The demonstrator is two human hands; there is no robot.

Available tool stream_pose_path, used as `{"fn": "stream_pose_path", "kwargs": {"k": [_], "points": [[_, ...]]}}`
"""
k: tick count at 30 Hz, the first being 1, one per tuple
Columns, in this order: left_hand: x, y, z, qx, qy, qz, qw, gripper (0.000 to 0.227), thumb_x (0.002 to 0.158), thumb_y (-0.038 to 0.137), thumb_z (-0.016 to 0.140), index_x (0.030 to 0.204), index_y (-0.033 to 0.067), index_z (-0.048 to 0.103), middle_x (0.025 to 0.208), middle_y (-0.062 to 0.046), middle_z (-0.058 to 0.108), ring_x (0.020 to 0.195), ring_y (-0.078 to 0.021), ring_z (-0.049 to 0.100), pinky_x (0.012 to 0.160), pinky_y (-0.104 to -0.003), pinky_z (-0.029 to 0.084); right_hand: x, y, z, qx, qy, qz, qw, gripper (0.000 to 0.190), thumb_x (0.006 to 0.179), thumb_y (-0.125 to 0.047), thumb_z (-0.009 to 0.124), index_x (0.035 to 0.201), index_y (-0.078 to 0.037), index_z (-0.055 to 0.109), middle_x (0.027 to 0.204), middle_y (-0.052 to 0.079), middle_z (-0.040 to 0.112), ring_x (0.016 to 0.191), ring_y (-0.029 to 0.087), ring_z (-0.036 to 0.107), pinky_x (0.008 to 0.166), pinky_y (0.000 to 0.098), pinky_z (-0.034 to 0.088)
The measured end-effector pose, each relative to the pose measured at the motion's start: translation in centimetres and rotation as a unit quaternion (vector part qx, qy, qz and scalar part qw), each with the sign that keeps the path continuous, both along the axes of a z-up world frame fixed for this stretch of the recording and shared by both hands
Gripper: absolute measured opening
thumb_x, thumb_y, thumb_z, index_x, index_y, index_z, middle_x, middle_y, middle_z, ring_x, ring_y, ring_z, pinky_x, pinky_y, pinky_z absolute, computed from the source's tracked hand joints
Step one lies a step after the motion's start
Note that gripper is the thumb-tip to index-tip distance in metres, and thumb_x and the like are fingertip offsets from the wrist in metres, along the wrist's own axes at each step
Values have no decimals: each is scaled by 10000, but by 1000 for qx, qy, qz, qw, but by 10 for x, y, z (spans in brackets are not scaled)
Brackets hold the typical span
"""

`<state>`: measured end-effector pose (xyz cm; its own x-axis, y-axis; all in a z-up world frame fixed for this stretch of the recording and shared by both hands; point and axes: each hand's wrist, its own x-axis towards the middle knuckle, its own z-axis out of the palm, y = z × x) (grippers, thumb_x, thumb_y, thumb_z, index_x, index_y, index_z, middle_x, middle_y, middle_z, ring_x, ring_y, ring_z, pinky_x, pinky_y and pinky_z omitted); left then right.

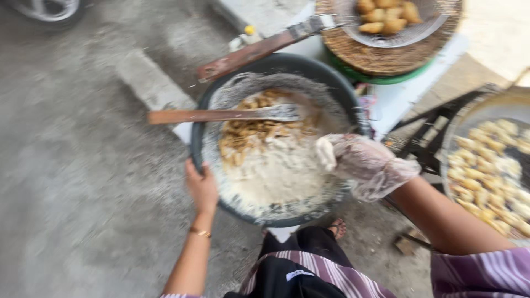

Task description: The person puts fried items into a paper bag, then mixes pieces of food in a large bowl of batter and drops them into a pan of hot oil.

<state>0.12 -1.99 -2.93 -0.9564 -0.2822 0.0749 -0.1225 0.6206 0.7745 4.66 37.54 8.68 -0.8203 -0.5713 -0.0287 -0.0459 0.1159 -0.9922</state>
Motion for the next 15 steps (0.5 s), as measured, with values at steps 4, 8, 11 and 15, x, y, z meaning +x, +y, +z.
{"fn": "stream_pose_path", "kwargs": {"k": [4,8,11,15], "points": [[-4,-29,-32,-14,28,-11,999,549,1048,235,604,1479,-59,432,1327,-300,595,1150,-454,613,969,-506,469,37,121,28,-38,10,-83,996,194,963,-167,753,847,-68,634,906,74,594,920,227,574,864,379,492],[-4,-59,-54,-99,25,-15,995,535,1093,274,657,1462,-77,493,1349,-323,607,1198,-493,592,1029,-531,449,110,260,9,523,-155,-311,778,102,893,-233,651,910,-139,689,900,27,699,823,155,621,771,332,492],[-6,-80,-71,-130,29,-14,991,543,1101,278,685,1442,-103,503,1275,-333,629,1208,-503,599,1054,-534,450,173,379,-70,449,-233,-430,748,148,914,-112,592,954,-102,734,879,87,744,762,188,630,683,370,518],[-4,-107,-87,-178,48,10,983,505,1070,230,699,1387,-121,523,1290,-333,637,1220,-483,615,1056,-531,460,246,488,-175,539,-271,-480,637,212,920,-55,581,997,-98,773,893,122,776,742,222,645,636,401,534]]}}
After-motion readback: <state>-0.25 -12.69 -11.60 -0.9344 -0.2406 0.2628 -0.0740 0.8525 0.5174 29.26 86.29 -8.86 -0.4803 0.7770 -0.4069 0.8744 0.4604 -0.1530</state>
